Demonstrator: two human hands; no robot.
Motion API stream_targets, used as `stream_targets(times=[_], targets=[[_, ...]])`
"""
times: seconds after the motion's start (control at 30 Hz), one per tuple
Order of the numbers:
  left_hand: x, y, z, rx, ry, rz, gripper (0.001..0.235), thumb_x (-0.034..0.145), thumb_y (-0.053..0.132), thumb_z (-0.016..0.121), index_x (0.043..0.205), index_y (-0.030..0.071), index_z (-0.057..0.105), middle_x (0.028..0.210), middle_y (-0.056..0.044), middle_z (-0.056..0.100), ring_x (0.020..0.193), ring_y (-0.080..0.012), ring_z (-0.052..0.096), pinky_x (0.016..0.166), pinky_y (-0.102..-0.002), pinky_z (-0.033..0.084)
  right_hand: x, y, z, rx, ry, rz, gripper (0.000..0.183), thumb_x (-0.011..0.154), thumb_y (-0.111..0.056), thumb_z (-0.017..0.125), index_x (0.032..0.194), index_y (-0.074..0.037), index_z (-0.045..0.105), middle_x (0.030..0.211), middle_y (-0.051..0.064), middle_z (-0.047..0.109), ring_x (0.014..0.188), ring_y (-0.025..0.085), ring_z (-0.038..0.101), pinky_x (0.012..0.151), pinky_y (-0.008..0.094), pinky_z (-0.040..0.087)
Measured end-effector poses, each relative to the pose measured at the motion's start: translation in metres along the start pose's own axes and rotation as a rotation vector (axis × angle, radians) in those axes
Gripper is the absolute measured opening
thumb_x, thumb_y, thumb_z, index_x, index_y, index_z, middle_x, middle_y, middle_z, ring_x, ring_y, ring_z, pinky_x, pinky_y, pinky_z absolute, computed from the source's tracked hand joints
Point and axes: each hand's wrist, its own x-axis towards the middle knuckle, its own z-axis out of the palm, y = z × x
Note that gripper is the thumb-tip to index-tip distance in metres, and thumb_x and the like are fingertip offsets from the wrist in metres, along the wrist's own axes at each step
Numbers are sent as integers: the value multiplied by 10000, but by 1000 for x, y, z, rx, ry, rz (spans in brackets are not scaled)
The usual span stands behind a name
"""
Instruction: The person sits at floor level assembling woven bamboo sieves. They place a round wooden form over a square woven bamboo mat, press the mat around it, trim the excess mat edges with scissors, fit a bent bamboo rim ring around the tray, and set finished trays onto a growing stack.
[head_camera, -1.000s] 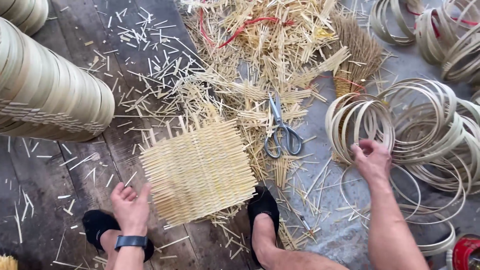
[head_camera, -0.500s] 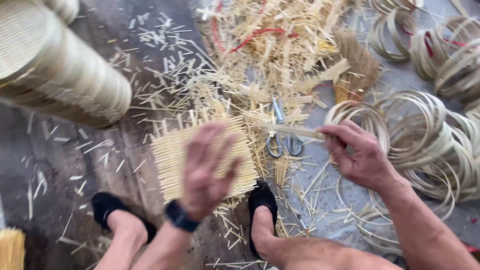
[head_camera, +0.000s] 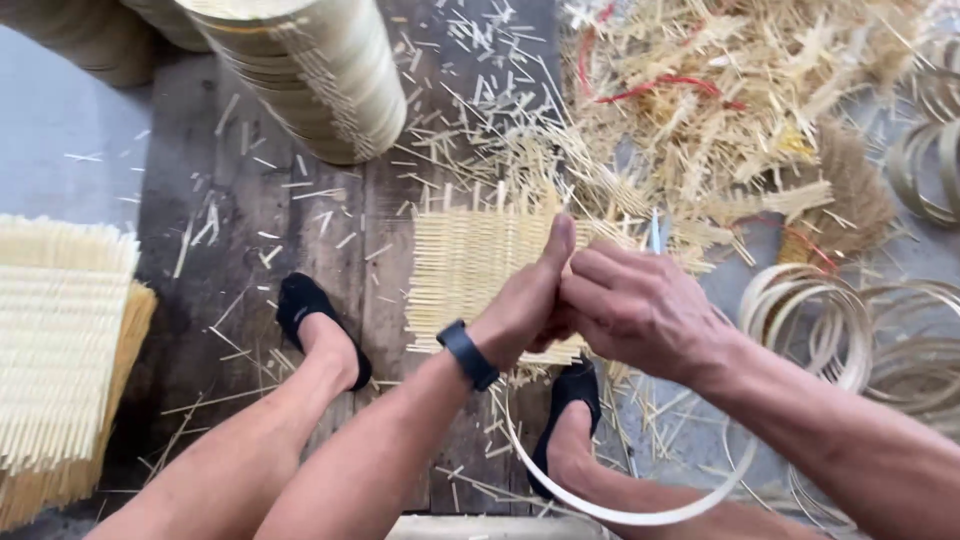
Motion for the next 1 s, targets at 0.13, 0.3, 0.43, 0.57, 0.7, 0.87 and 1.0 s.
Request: stream_targets(times=[0.13,0.3,0.43,0.57,0.7,0.87,1.0], targets=[[-6,-19,-8,28,234,-1,842,861,915,219,595,147,437,498,68,330,390,-71,257,355,-283,154,-2,-4,23,42,-9,57,142,739,-45,754,807,-54,630,737,55,557,707,226,613,554,376,523],[5,-33,-30,-138,248,-11,753,891,841,331,676,151,544,508,56,434,397,-78,323,377,-278,198,-8,27,34,238,7,90,142,804,-145,781,922,-94,721,812,34,666,734,197,662,624,349,559],[13,-33,-87,-352,305,507,387,991,488,613,903,114,665,586,45,467,488,-80,389,448,-274,315,-20,56,26,928,215,1000,395,909,-367,613,1075,-21,704,796,55,723,728,212,695,657,363,598],[4,-35,-91,-721,368,565,330,994,384,582,841,91,577,664,-14,588,607,-134,558,534,-282,478,-53,62,73,1677,537,1102,502,1014,-479,513,1048,-14,699,684,12,583,625,162,578,587,349,544],[-8,-22,-113,-516,346,330,324,985,342,533,855,65,639,647,-4,603,535,-95,514,446,-228,409,-75,71,101,1818,526,954,491,1083,-440,572,1068,31,710,632,-35,451,563,95,442,504,248,402],[0,-15,-121,-248,357,135,316,985,279,642,740,83,602,526,61,415,414,-49,337,366,-215,263,-68,70,107,1734,327,1043,525,1051,-467,570,812,-15,692,547,-74,298,443,59,294,367,227,268],[9,-31,-135,-350,365,232,354,969,273,654,690,103,516,518,66,391,396,-52,303,344,-231,238,-82,86,126,1759,126,1108,549,1053,-450,584,647,-81,588,529,-46,307,430,68,284,340,229,249]])
